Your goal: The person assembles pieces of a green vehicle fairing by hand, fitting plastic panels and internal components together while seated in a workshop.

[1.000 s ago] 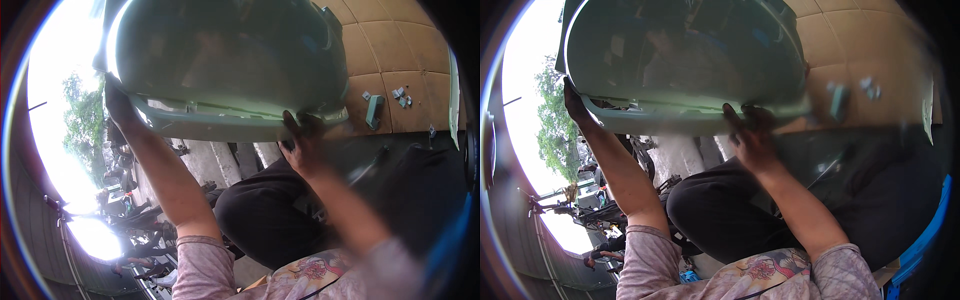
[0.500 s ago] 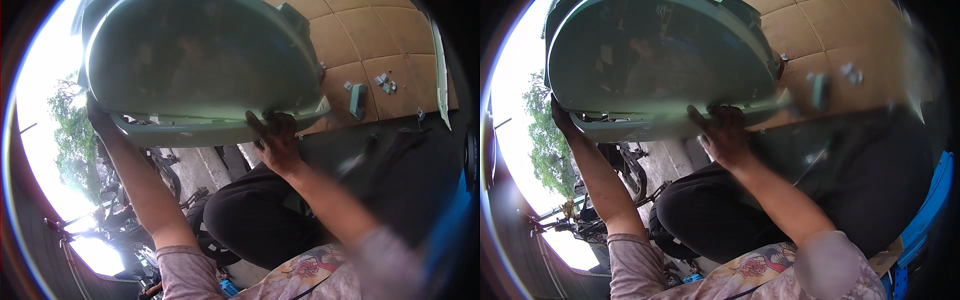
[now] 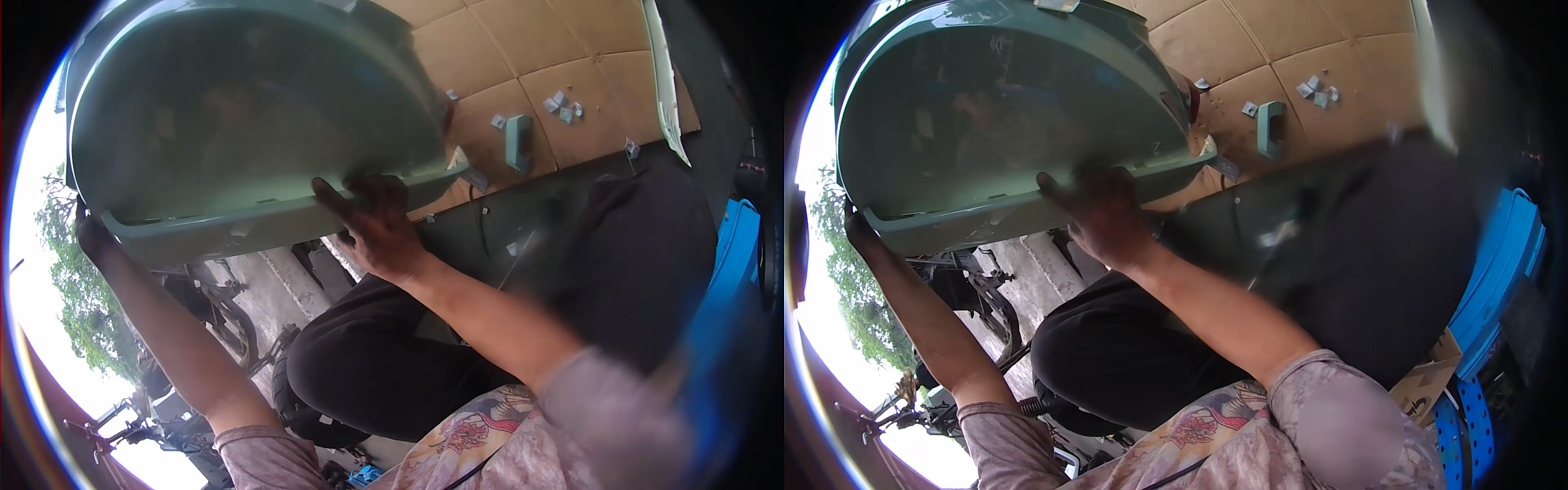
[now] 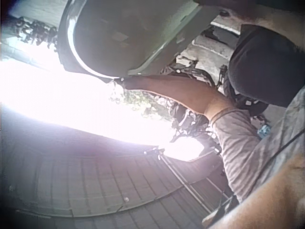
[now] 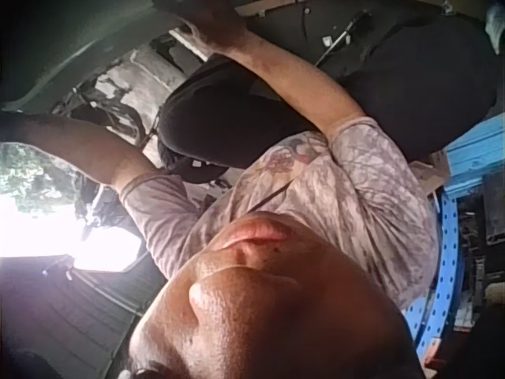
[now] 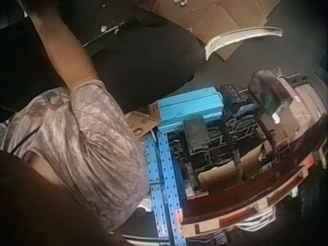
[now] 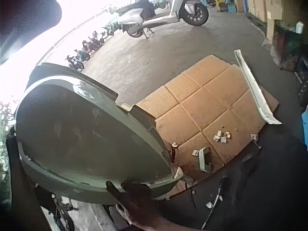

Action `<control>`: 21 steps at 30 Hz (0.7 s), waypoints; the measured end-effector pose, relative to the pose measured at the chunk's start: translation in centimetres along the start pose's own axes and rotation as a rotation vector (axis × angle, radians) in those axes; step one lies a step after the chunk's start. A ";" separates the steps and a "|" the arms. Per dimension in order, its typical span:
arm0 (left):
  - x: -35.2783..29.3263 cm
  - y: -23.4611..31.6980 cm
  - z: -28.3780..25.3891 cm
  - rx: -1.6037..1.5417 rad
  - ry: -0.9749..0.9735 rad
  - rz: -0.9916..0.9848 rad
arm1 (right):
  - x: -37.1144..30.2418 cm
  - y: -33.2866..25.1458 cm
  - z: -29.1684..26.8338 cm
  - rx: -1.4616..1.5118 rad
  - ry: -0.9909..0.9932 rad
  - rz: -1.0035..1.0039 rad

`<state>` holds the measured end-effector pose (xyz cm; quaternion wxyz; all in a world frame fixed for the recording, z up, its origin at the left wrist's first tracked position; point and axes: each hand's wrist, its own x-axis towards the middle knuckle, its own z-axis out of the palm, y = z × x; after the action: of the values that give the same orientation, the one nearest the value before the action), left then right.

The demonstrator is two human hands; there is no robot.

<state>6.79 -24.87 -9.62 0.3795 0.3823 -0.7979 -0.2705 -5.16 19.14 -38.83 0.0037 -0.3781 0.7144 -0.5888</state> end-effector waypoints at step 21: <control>-3.4 11.3 10.9 0.407 -0.079 0.096 | 1.5 0.7 -2.1 -0.010 0.175 -0.005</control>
<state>-5.19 -14.25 -8.96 0.2750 0.4017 -0.8677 -0.1001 -7.57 20.09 -38.09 -0.0622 -0.3269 0.7140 -0.6160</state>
